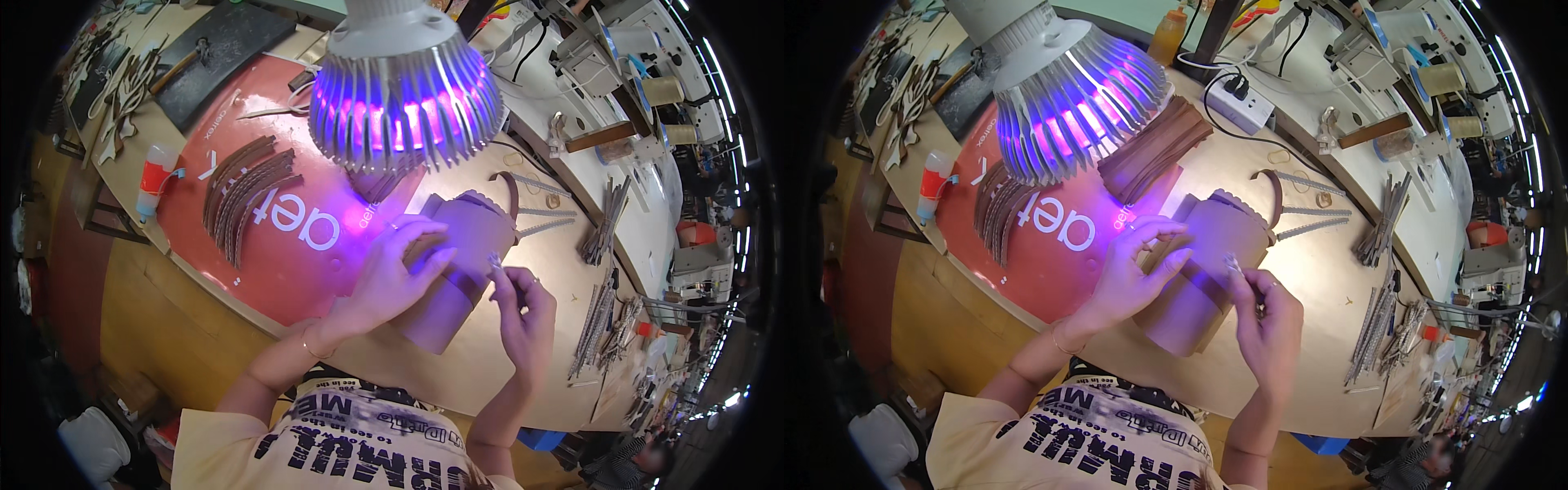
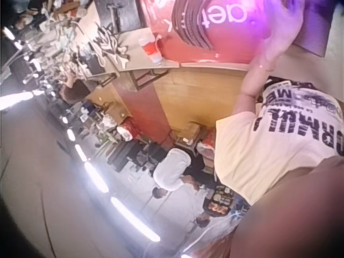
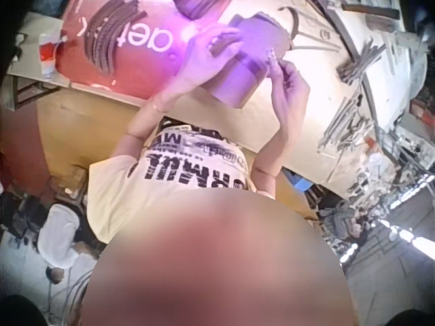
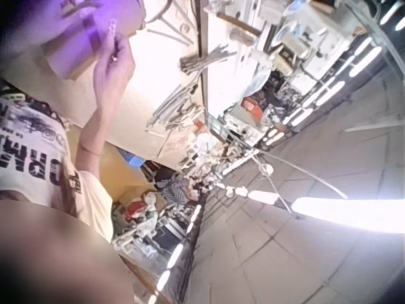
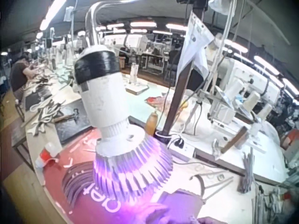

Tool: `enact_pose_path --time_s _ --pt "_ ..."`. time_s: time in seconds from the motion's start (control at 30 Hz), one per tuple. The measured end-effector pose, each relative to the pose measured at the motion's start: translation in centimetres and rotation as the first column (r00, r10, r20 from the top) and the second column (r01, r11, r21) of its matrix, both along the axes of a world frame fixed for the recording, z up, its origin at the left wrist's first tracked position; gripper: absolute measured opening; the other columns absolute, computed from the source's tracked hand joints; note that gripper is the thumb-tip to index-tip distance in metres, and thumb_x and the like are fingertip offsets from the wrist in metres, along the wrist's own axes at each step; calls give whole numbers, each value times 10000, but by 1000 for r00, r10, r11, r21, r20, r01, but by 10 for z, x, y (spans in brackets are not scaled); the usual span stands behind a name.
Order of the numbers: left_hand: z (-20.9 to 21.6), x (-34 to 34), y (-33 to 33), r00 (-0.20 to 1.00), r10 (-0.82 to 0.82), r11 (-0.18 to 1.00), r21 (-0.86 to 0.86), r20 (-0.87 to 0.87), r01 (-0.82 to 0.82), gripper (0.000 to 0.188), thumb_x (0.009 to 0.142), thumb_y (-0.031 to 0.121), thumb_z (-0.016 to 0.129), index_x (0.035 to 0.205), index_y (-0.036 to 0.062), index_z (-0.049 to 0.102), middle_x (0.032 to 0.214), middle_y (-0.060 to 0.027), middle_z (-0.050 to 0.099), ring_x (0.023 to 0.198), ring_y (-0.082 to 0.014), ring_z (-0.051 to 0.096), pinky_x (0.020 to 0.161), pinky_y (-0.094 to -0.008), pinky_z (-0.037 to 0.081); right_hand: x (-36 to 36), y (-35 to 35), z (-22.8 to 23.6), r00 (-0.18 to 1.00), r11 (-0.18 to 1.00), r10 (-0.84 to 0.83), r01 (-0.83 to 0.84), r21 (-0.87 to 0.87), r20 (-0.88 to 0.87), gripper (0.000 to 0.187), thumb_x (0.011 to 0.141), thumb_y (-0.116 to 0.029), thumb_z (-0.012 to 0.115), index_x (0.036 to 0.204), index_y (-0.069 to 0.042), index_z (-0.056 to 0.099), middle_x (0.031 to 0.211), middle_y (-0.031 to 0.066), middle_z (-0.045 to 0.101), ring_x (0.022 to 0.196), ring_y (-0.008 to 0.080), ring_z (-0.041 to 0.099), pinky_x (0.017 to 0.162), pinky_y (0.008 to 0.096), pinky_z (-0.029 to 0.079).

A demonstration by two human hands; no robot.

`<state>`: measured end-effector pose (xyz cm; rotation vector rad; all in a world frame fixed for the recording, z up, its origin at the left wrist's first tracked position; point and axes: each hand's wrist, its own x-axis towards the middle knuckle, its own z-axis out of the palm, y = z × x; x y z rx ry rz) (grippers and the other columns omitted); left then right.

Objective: The person wraps a braided cord around a stack of brown cardboard pieces on a workbench. They repeatedly pick up new cord pieces, wrap them around the stack, and adjust the placement. The person occasionally moves the stack and handles other cord pieces on the table.

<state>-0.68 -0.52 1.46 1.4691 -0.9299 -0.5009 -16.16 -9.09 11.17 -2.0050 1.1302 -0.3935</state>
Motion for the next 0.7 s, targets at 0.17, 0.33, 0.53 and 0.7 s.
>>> enact_pose_path --time_s 0.17,0.33,0.53,0.7 --pt "-25 -6 8 984 -58 980 177 -170 88 271 894 110 714 1146 25 660 1127 -67 615 923 -143 618 804 -269 503 -45 4 -19 955 892 -285 232 388 86 163 1022 -142 507 1056 -21 610 843 -11 588 576 25 386 529 187 309" --pt "-34 -3 0 909 -105 990 39 -404 132 155 883 65 716 1014 12 652 1028 -39 614 898 -86 598 738 -219 502 -64 12 -74 970 893 -244 223 390 3 256 892 -112 711 1113 -68 590 717 -76 448 543 -6 285 481 191 239" --pt "-30 7 -1 807 -152 972 61 -571 227 126 874 88 728 947 33 641 902 -14 635 799 -65 596 725 -221 504 -70 6 -100 948 906 -203 88 414 243 244 853 -97 758 991 -52 562 963 -37 588 552 -1 321 507 171 294" --pt "-19 6 -4 733 -136 984 -3 -667 179 205 878 56 722 1028 27 584 852 -28 670 751 -58 622 653 -181 493 -78 -11 -88 940 881 -169 10 473 295 234 861 -92 759 943 -59 542 886 -9 619 636 26 483 570 184 376"
